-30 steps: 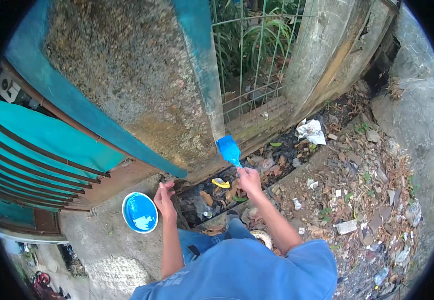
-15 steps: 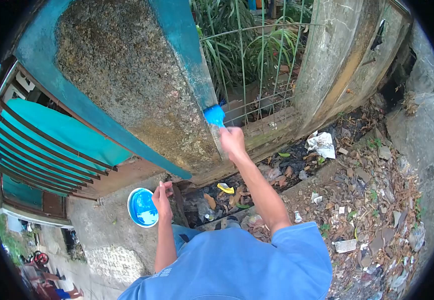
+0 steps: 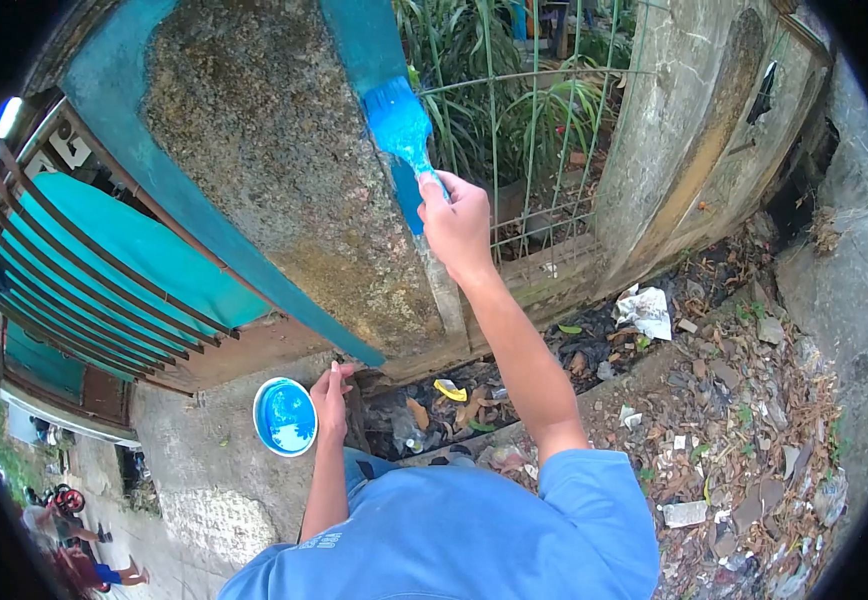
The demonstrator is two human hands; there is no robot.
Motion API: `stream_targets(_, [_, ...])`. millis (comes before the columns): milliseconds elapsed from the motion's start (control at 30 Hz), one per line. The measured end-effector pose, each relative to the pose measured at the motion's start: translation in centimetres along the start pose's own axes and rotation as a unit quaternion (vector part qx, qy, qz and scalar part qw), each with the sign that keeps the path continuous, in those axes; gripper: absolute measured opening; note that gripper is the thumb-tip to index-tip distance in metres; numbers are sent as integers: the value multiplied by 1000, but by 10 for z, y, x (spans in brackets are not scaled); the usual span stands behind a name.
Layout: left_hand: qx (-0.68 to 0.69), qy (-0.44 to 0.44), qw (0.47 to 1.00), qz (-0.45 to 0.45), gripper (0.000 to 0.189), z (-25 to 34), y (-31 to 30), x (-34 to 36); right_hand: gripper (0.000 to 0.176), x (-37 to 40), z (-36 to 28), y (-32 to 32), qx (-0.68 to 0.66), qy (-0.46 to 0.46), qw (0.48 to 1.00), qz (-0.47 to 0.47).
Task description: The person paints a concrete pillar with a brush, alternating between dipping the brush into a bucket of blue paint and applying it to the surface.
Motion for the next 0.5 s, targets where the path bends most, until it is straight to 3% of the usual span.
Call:
stream_targets(67, [0,7,1000,-5,42,2,-4,3,25,-12,26,2,48,-16,999,21])
stream_targets(133, [17,12,1000,6,37,-1,-10,6,28,-23,62,2,213,-82,972,62])
stream_targets(267, [26,10,1000,8,37,-6,-26,8,28,2,148,-7,276,-98,952,89])
stream_targets(433, [12,-4,1000,23,39,-9,-42,9,24,59,262,-29,296,91,945,107])
stream_targets(467, [13,-7,1000,27,39,-8,-44,9,24,64,284,-33,295,91,945,107])
stream_targets(500, [11,-9,1000,26,39,-9,-47,9,23,71,310,-38,290,169,936,109])
Point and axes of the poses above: each hand's wrist, its own x-axis away from the middle knuckle, its own y-axis out of the palm, z = x × y, the point moved 2 cm from there along -x, towards the middle knuckle, and after that the axes turned 14 degrees about x, right-handed, at the moved point
